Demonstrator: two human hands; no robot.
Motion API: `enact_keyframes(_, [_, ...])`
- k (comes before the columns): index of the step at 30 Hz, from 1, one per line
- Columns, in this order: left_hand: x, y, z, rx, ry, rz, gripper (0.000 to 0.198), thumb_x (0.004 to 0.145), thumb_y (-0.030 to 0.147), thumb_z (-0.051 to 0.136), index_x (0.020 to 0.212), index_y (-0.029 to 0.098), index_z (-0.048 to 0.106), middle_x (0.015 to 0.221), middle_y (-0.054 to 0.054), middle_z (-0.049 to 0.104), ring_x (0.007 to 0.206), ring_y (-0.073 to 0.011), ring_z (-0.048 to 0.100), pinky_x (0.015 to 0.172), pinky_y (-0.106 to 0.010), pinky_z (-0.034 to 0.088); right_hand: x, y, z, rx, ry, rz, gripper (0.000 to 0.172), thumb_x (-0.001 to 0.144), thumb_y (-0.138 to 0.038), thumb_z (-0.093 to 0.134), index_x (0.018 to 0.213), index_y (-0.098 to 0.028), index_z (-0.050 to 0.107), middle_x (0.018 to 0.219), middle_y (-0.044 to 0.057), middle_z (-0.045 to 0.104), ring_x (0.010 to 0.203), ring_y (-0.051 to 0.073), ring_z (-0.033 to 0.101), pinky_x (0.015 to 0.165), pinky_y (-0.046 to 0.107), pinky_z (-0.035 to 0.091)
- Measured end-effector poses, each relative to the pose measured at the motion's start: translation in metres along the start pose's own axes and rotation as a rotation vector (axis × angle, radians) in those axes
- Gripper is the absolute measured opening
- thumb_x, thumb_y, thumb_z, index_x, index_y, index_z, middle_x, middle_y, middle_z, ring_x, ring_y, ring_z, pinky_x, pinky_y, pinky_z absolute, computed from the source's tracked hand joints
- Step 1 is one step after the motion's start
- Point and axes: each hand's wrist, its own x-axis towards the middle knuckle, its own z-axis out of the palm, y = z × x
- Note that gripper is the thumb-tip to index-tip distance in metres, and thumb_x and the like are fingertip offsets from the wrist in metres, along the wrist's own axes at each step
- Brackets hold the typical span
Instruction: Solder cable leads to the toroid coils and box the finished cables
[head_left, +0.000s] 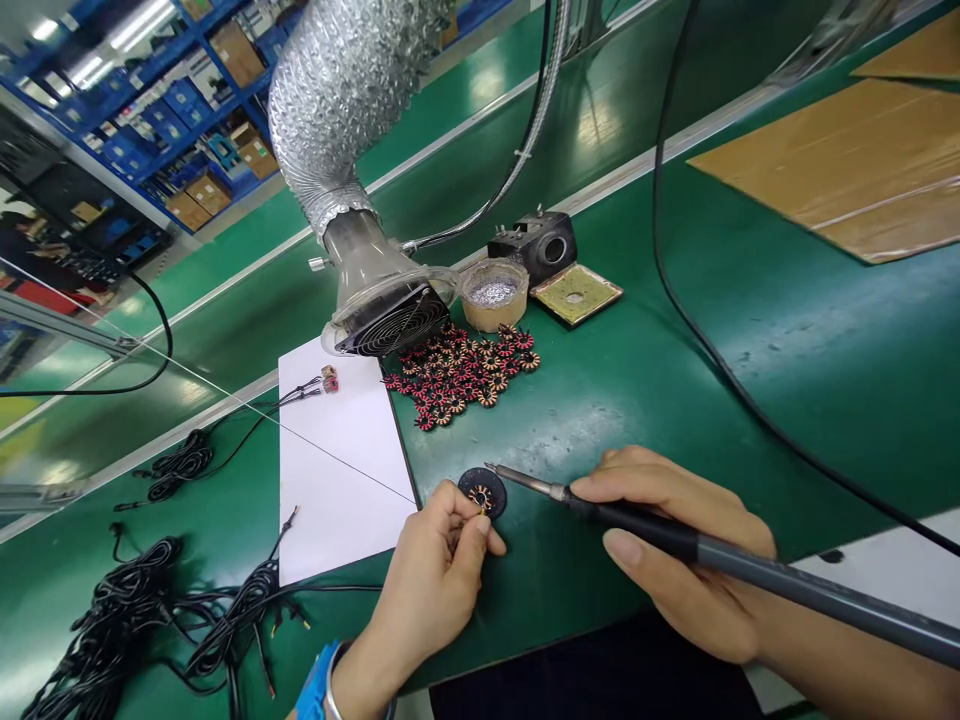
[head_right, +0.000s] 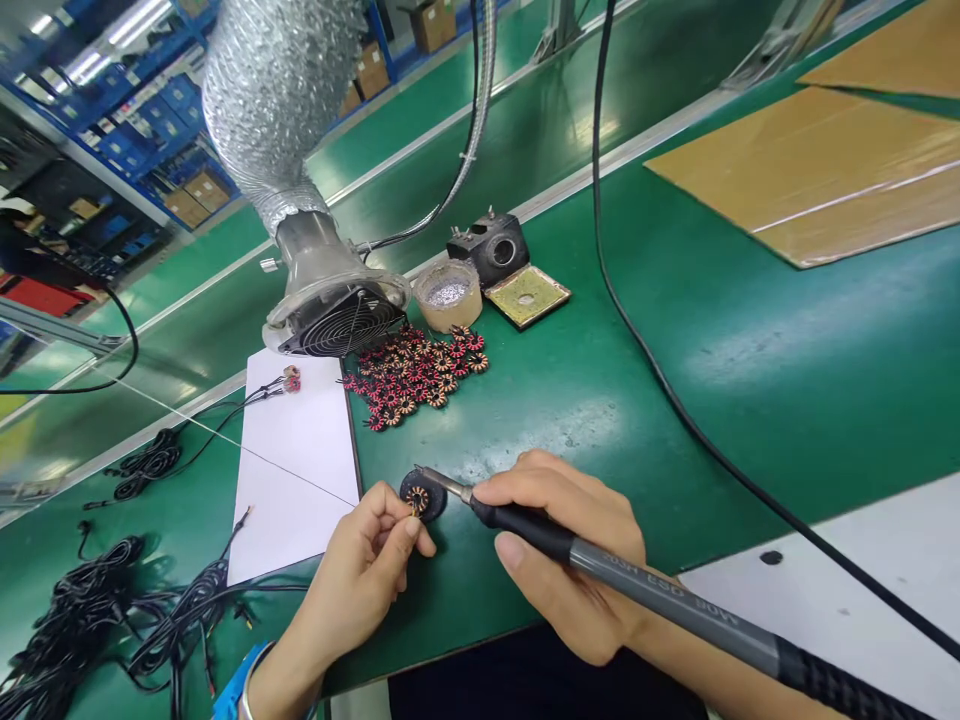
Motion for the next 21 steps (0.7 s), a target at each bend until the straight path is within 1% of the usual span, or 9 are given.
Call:
enact_keyframes(4, [-0.001,-0.001,0.000,0.046,0.005,0.014,0.018,0.097,0.035,0.043,0.086,0.021,0.047,0.082,0.000,0.068,0.054,-0.0082,0.047,0.050,-0.020,0.034,0.002,-0.001,0.001,-0.014,0.001,-0.005,0.030,0.078,-0.009,0.050,0.106,-0.018,0.060,0.070,0.002,0.057,0.060,0.015,0.053,0.051,0.029,0.043])
enact_keyframes(7, [-0.001,0.001,-0.002,0.028,0.020,0.019,0.021,0.098,0.037,0.040,0.086,0.021,0.047,0.080,0.000,0.067,0.053,-0.0088,0.045,0.051,-0.022,0.033,0.003,-0.003,0.003,-0.014,0.018,-0.019,0.029,0.078,-0.010,0.051,0.104,-0.018,0.061,0.068,0.001,0.056,0.058,0.014,0.052,0.050,0.028,0.042])
enact_keyframes(10, [0.000,0.002,-0.006,0.018,0.056,0.023,0.023,0.097,0.038,0.040,0.084,0.020,0.048,0.072,0.002,0.059,0.053,-0.0092,0.040,0.050,-0.022,0.030,0.006,-0.003,0.001,-0.021,0.032,-0.041,0.028,0.080,-0.011,0.052,0.104,-0.018,0.063,0.068,0.001,0.057,0.057,0.014,0.053,0.049,0.027,0.042])
enact_keyframes(13, [0.001,0.002,-0.009,0.079,0.104,0.040,0.013,0.090,0.030,0.050,0.083,0.020,0.049,0.067,0.004,0.048,0.056,-0.0101,0.040,0.052,-0.022,0.031,0.023,0.004,-0.009,-0.127,0.049,-0.102,0.029,0.082,-0.013,0.056,0.108,-0.021,0.064,0.077,0.004,0.063,0.064,0.016,0.057,0.054,0.030,0.045])
enact_keyframes(15, [0.001,0.002,-0.009,0.132,0.137,0.049,0.007,0.086,0.026,0.054,0.085,0.021,0.049,0.069,0.004,0.048,0.059,-0.0108,0.043,0.054,-0.022,0.032,0.045,0.017,-0.019,-0.265,0.068,-0.187,0.032,0.083,-0.015,0.059,0.114,-0.023,0.065,0.088,0.005,0.067,0.073,0.019,0.060,0.064,0.034,0.048])
enact_keyframes(17, [0.001,0.002,-0.007,0.196,0.172,0.059,0.009,0.085,0.026,0.054,0.090,0.021,0.049,0.069,0.004,0.049,0.059,-0.0116,0.045,0.055,-0.023,0.033,0.071,0.036,-0.029,-0.395,0.110,-0.262,0.035,0.086,-0.017,0.061,0.119,-0.025,0.064,0.097,0.006,0.068,0.083,0.021,0.061,0.077,0.037,0.050])
enact_keyframes(18, [0.001,0.003,-0.006,0.236,0.191,0.064,0.012,0.085,0.027,0.054,0.094,0.021,0.049,0.068,0.004,0.049,0.058,-0.0122,0.045,0.055,-0.023,0.033,0.084,0.047,-0.032,-0.437,0.109,-0.251,0.035,0.088,-0.018,0.060,0.122,-0.026,0.063,0.101,0.006,0.067,0.088,0.021,0.061,0.081,0.037,0.050])
enact_keyframes(20, [0.002,0.004,-0.005,0.313,0.216,0.068,0.019,0.085,0.028,0.055,0.101,0.021,0.049,0.066,0.004,0.049,0.057,-0.0134,0.046,0.055,-0.024,0.033,0.103,0.069,-0.036,-0.489,0.102,-0.204,0.033,0.091,-0.022,0.058,0.123,-0.026,0.063,0.099,0.005,0.064,0.092,0.020,0.062,0.081,0.034,0.051])
enact_keyframes(21, [0.002,0.004,-0.004,0.345,0.225,0.068,0.022,0.084,0.029,0.055,0.104,0.020,0.050,0.065,0.004,0.049,0.057,-0.0142,0.047,0.055,-0.025,0.034,0.109,0.077,-0.037,-0.494,0.061,-0.189,0.032,0.091,-0.022,0.057,0.122,-0.026,0.064,0.099,0.005,0.065,0.092,0.020,0.063,0.082,0.033,0.051])
